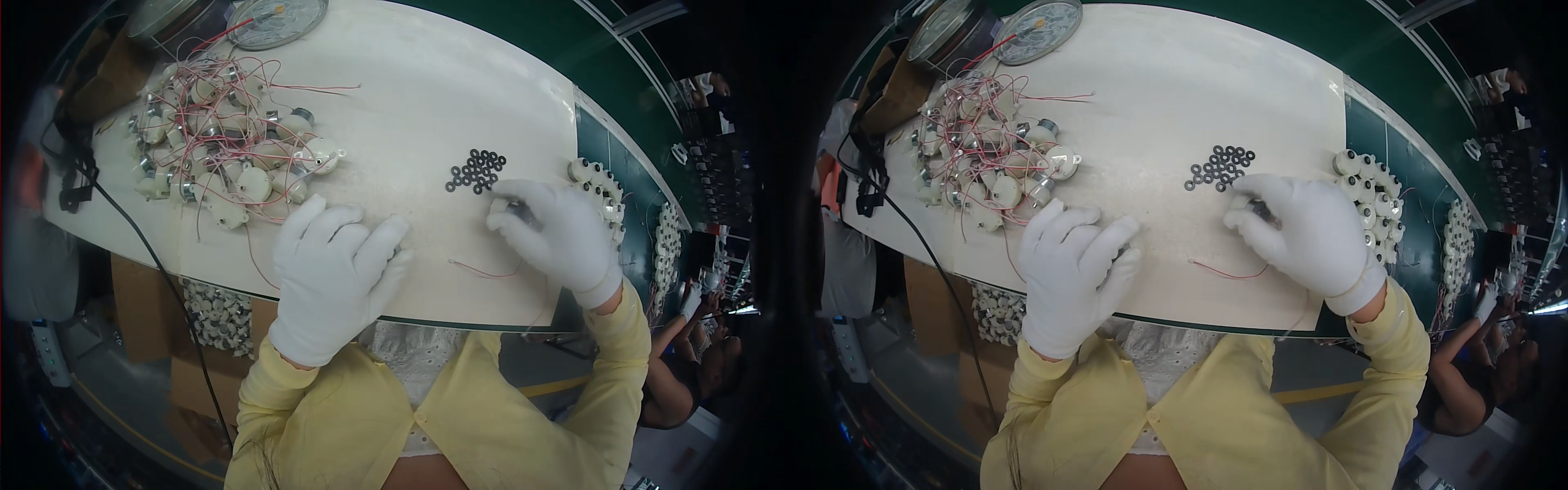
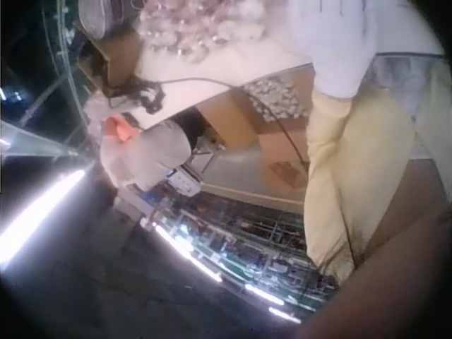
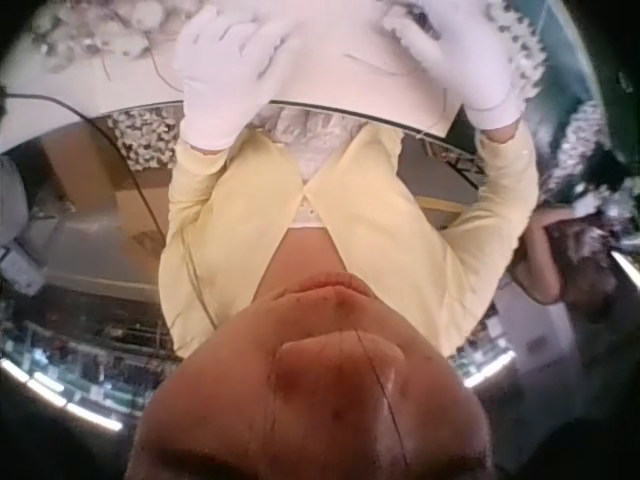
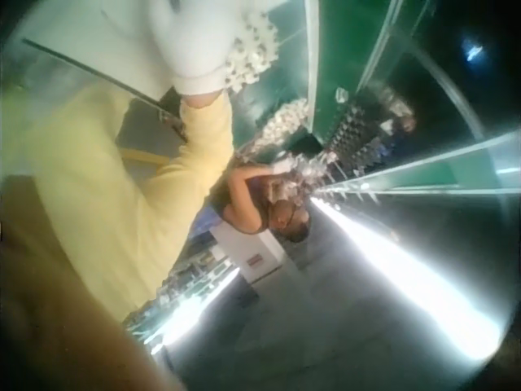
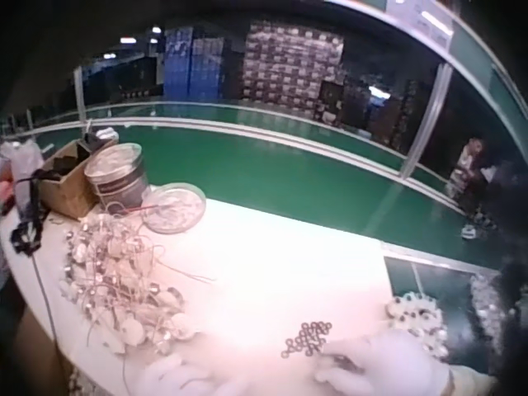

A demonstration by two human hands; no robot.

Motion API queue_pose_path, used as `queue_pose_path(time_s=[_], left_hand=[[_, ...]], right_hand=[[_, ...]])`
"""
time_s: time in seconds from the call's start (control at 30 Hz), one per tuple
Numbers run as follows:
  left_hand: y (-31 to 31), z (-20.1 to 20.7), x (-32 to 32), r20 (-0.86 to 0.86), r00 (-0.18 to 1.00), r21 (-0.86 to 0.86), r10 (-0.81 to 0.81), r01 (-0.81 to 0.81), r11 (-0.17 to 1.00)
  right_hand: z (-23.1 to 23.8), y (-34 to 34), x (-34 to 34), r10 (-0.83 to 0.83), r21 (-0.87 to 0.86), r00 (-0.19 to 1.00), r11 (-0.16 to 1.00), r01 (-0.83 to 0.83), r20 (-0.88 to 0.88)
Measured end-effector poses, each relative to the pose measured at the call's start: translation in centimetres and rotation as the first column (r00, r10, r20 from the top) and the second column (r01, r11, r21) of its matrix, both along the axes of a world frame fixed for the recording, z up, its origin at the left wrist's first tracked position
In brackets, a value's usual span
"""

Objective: The person assembles small white cylindrical electronic components by inserting metal washers into their centers. They pick up the components and washers from the table, fit the parts together, and place the finished units into a growing pile on the right. Later, the person uses a red-handled brush to apply a white paste from a container onto the tops of the assembled components.

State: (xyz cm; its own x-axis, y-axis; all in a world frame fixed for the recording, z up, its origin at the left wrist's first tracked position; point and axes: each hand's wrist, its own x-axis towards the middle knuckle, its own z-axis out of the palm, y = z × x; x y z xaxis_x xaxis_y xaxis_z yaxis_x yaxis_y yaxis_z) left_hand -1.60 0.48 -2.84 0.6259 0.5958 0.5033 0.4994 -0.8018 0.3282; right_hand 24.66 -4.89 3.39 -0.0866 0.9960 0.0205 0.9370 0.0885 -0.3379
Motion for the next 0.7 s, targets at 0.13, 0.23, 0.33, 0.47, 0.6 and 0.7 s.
queue_pose_path(time_s=[0.13,0.23,0.33,0.47,0.6,0.7], left_hand=[[0.1,-0.5,0.0,0.033,0.999,-0.033,0.008,-0.007,0.999],[0.0,-0.7,0.0,0.033,0.999,-0.061,0.012,-0.010,0.998],[0.0,-1.0,-0.2,0.038,0.999,-0.084,0.006,-0.003,0.996],[0.0,-0.9,-0.2,0.019,1.000,-0.128,0.007,-0.005,0.992],[0.2,-0.7,-0.3,0.006,1.000,-0.163,-0.012,0.013,0.987],[0.3,-0.6,-0.3,0.015,1.000,-0.172,-0.018,0.020,0.985]], right_hand=[[0.2,0.8,2.0,-0.231,-0.107,0.945,0.972,0.211,-0.231],[-0.1,1.3,3.2,-0.243,-0.130,0.935,0.968,0.216,-0.259],[0.0,1.9,3.3,-0.216,-0.121,0.961,0.973,0.197,-0.170],[0.0,2.6,3.5,-0.185,-0.123,0.976,0.978,0.171,-0.117],[0.3,3.4,2.9,-0.135,-0.122,0.991,0.983,0.135,0.006],[0.4,3.8,2.6,-0.069,-0.107,0.993,0.991,0.079,0.092]])
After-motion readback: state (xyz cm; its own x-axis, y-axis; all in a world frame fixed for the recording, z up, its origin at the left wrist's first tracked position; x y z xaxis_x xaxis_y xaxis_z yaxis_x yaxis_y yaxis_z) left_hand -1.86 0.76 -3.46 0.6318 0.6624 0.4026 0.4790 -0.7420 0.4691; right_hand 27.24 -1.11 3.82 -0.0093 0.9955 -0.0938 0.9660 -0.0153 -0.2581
